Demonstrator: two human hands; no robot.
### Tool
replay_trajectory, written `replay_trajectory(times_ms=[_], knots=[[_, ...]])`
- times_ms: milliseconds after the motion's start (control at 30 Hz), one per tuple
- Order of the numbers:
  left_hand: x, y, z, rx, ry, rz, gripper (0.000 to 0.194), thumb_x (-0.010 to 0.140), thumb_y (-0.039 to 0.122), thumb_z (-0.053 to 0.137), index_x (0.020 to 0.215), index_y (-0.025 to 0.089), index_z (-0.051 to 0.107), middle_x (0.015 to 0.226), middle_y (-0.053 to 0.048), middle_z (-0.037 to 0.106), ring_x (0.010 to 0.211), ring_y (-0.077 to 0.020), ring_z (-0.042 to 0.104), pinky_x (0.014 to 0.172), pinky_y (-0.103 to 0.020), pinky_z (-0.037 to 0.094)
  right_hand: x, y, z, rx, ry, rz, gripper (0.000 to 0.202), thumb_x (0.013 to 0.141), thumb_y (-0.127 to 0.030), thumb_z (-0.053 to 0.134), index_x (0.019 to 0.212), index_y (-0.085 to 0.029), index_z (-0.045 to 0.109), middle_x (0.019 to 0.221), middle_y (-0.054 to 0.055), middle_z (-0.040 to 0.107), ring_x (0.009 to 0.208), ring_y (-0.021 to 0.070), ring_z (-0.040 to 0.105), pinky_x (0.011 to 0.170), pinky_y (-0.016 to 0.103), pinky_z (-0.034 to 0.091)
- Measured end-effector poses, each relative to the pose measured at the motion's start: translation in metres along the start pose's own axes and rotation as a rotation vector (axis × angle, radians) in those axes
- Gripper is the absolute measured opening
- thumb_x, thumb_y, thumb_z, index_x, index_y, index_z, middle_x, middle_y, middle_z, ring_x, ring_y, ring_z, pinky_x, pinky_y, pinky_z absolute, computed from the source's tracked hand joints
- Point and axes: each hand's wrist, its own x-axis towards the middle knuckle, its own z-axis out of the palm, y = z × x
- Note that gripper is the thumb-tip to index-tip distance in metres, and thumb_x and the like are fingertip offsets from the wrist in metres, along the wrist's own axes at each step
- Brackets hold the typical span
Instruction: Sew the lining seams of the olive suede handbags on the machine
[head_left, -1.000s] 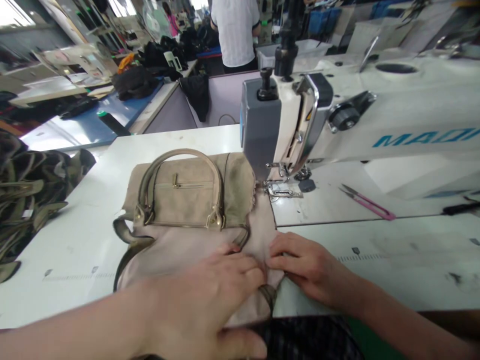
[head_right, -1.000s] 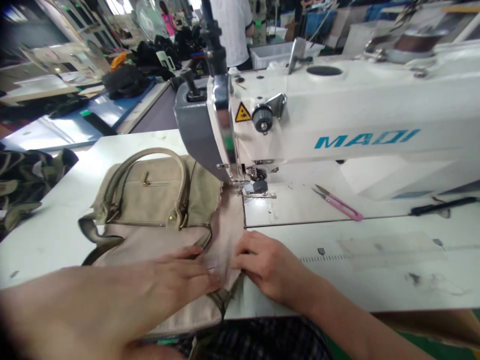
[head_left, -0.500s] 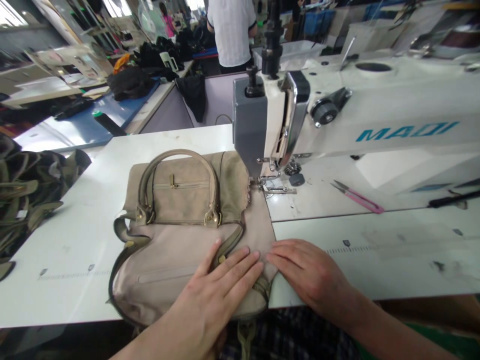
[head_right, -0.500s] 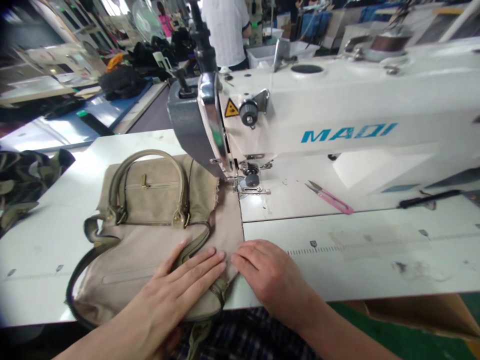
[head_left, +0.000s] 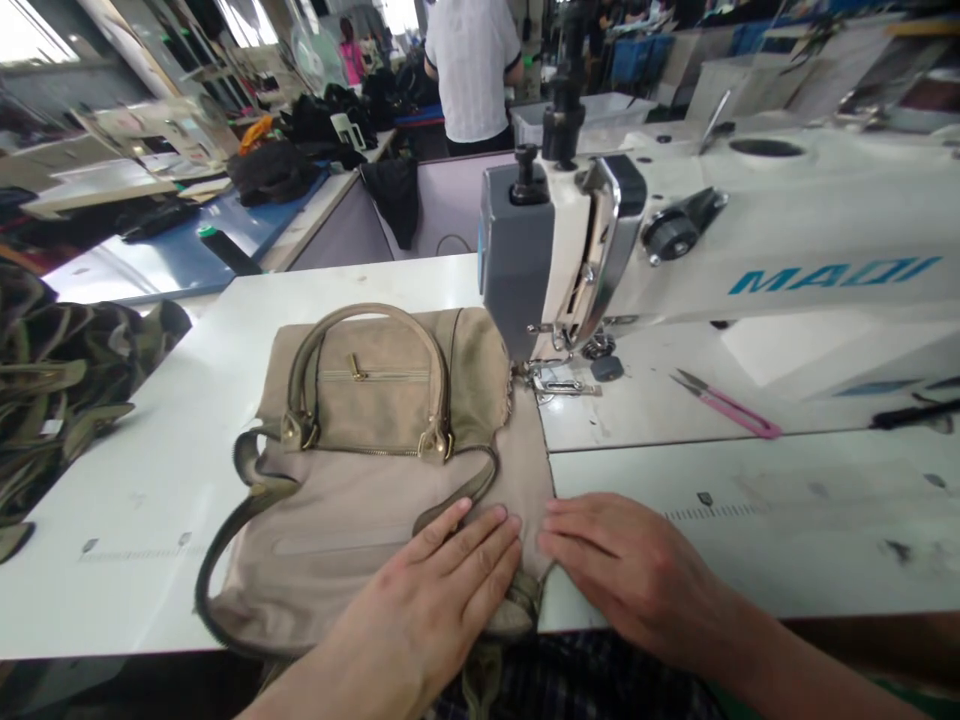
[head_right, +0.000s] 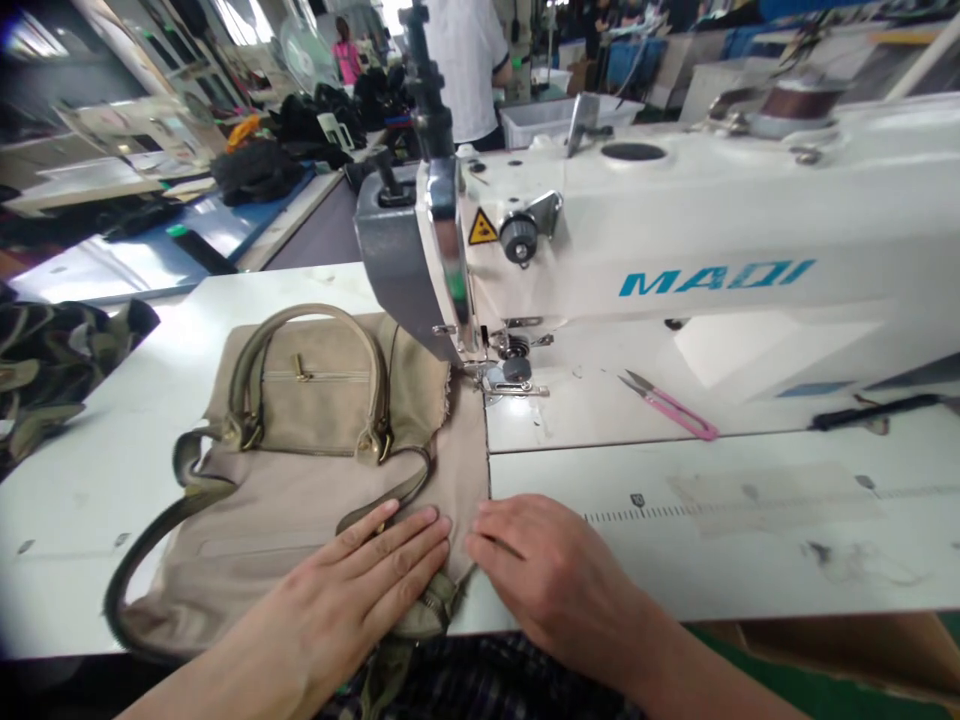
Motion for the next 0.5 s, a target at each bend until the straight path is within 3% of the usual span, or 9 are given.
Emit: replay_trajectory(times_ms=[100,200,367,500], knots=[[0.003,0.001,0.006,0.012,0.036,-0.011,0.051,0.095,0.020,0.036,0.145,0.010,0.037,0.151,-0.009,0.039,0.140,-0.0195,0.033,0.121,-0.040,-0.012,-0.003,0.003,-0.004,0.001,-0.017,-0.038,0.024,0.090,-0.005,0.047,0.103,-0.010,0.066,0.099,0.012,0.071,0.102,0.0244,0.065,0.088,0.039,0.056],[0.006,-0.008,0.005,0.003,0.010,-0.002,0.054,0.093,0.018,0.036,0.146,0.009,0.034,0.150,-0.009,0.040,0.140,-0.0199,0.034,0.119,-0.040,-0.016,-0.002,0.007,-0.004,-0.004,-0.014,-0.063,0.024,0.091,-0.005,0.046,0.102,-0.008,0.067,0.097,0.012,0.072,0.103,0.0245,0.065,0.089,0.039,0.056],[0.013,-0.029,-0.007,-0.048,-0.025,-0.024,0.069,0.087,0.006,0.036,0.152,0.015,0.018,0.158,-0.002,0.024,0.146,-0.0163,0.018,0.121,-0.039,-0.011,0.005,0.013,-0.002,-0.056,0.009,-0.065,0.030,0.093,-0.004,0.040,0.109,-0.006,0.066,0.103,0.017,0.071,0.101,0.0239,0.067,0.087,0.037,0.058],[0.021,-0.043,-0.012,-0.174,0.025,-0.088,0.081,0.077,0.000,0.040,0.152,0.011,0.013,0.160,-0.006,0.016,0.148,-0.0195,0.010,0.122,-0.044,-0.001,0.009,0.017,0.000,-0.057,0.029,-0.073,0.029,0.092,-0.004,0.043,0.108,-0.005,0.067,0.101,0.018,0.070,0.100,0.0250,0.067,0.088,0.037,0.059]])
